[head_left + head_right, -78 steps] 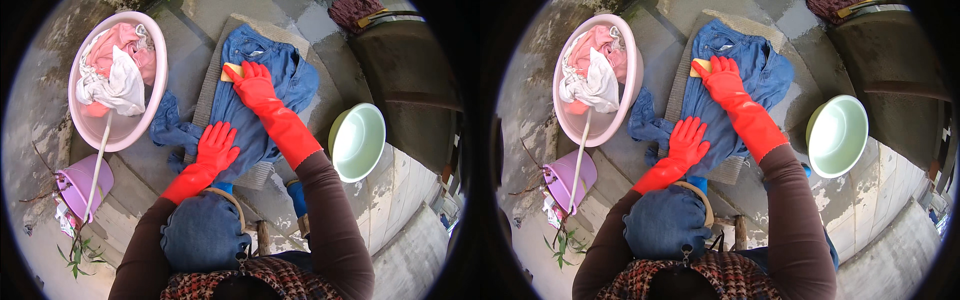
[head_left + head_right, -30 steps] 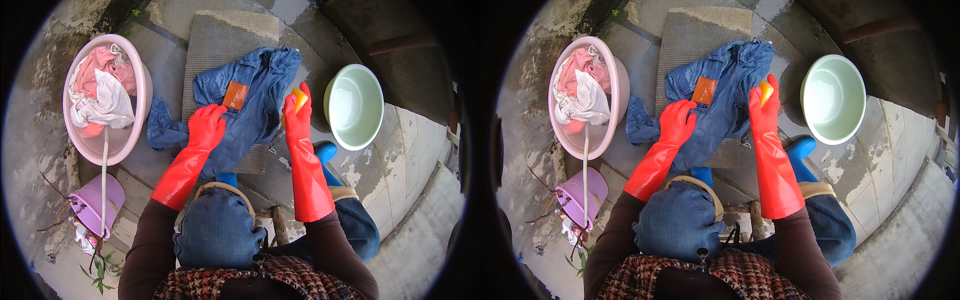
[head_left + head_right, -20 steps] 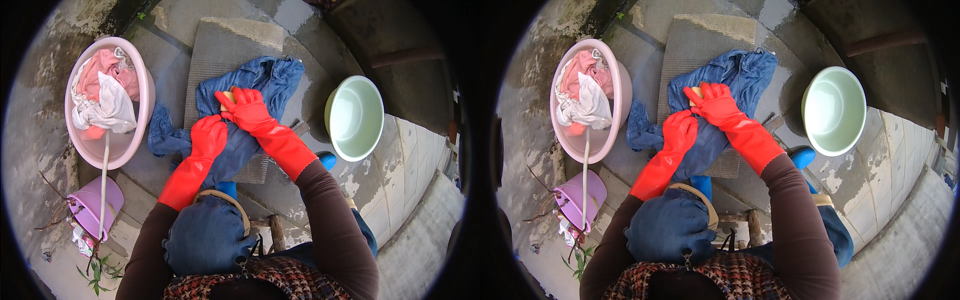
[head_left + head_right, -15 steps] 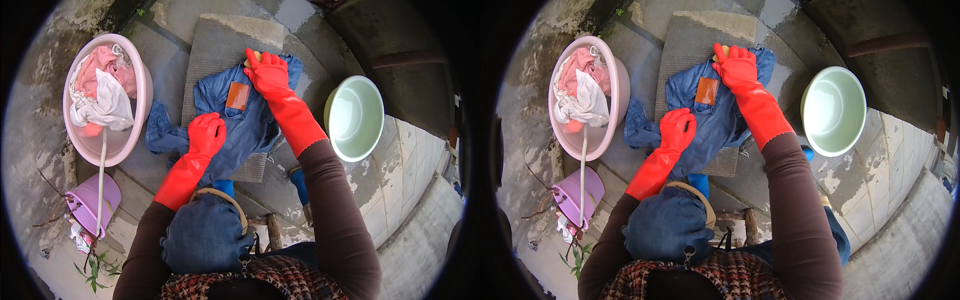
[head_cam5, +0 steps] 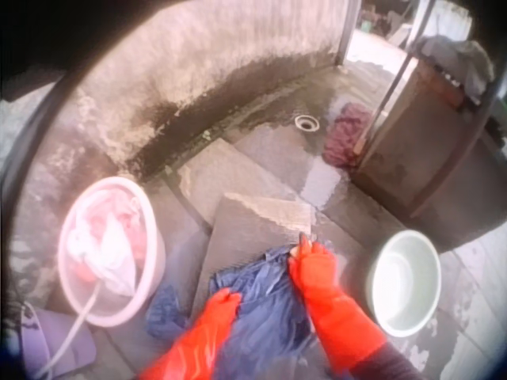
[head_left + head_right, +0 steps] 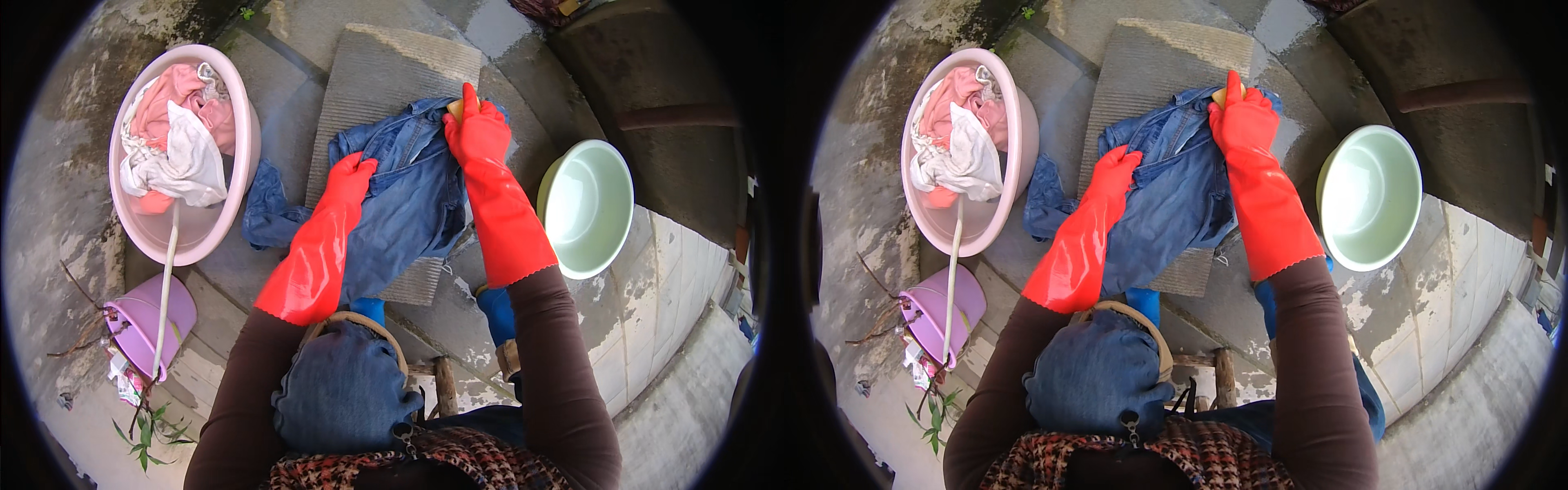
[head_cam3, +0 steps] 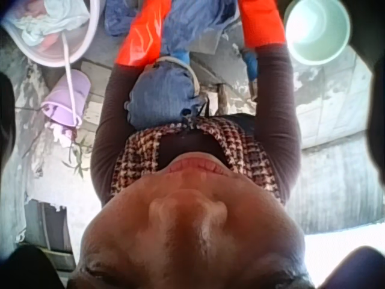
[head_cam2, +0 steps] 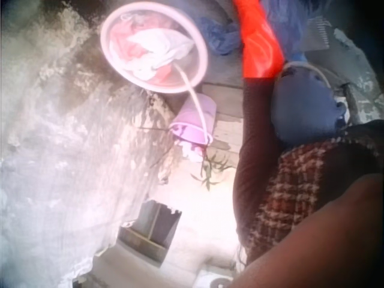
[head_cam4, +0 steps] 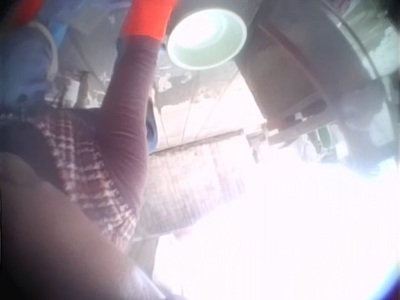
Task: The person washes a pair of blue jeans by hand on a concrete washboard. They apply soap with a yellow sponge, scrub the fabric with a brush, and rinse the garment using water from a nearby basin.
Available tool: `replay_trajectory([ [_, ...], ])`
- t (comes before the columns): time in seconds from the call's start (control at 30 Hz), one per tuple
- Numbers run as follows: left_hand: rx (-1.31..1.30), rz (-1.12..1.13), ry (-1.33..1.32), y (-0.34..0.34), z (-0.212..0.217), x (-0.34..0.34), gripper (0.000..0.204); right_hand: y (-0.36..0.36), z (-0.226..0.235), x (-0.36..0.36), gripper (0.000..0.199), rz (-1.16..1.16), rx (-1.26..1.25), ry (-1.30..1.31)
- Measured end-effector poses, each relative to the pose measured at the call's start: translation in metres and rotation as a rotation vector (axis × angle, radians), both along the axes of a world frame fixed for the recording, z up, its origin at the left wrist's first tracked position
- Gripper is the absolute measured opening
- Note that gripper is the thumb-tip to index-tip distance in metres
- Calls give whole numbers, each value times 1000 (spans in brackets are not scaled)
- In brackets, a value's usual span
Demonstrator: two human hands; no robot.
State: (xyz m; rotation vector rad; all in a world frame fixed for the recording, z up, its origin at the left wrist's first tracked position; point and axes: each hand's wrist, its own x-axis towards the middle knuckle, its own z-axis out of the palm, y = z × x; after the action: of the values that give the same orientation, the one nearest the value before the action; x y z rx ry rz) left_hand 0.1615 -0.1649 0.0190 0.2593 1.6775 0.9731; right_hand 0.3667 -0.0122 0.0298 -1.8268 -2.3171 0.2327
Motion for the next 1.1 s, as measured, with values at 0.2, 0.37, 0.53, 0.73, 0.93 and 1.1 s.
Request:
replay_trajectory([
  [0.2, 30, 108, -163, -9, -15, -5, 45, -71, 11, -86, 58, 522, -9, 344],
  [0.37, -25, 68, -24, -11, -16, -4, 44, 8, -20, -70, 46, 398, 253, 103],
  [0.53, 23, 87, -68, -9, -19, -8, 43, -1, -15, -54, 44, 272, 76, 108],
  [0.73, 70, 22, -52, -17, -31, -9, 43, -68, -7, -42, 43, 580, 19, 174],
  [0.93, 80, 55, -11, -15, -30, -6, 41, 0, -33, -23, 42, 424, 54, 80],
  [1.1, 71, 49, -26, -14, -36, -10, 46, -93, 5, -60, 47, 241, -223, 135],
])
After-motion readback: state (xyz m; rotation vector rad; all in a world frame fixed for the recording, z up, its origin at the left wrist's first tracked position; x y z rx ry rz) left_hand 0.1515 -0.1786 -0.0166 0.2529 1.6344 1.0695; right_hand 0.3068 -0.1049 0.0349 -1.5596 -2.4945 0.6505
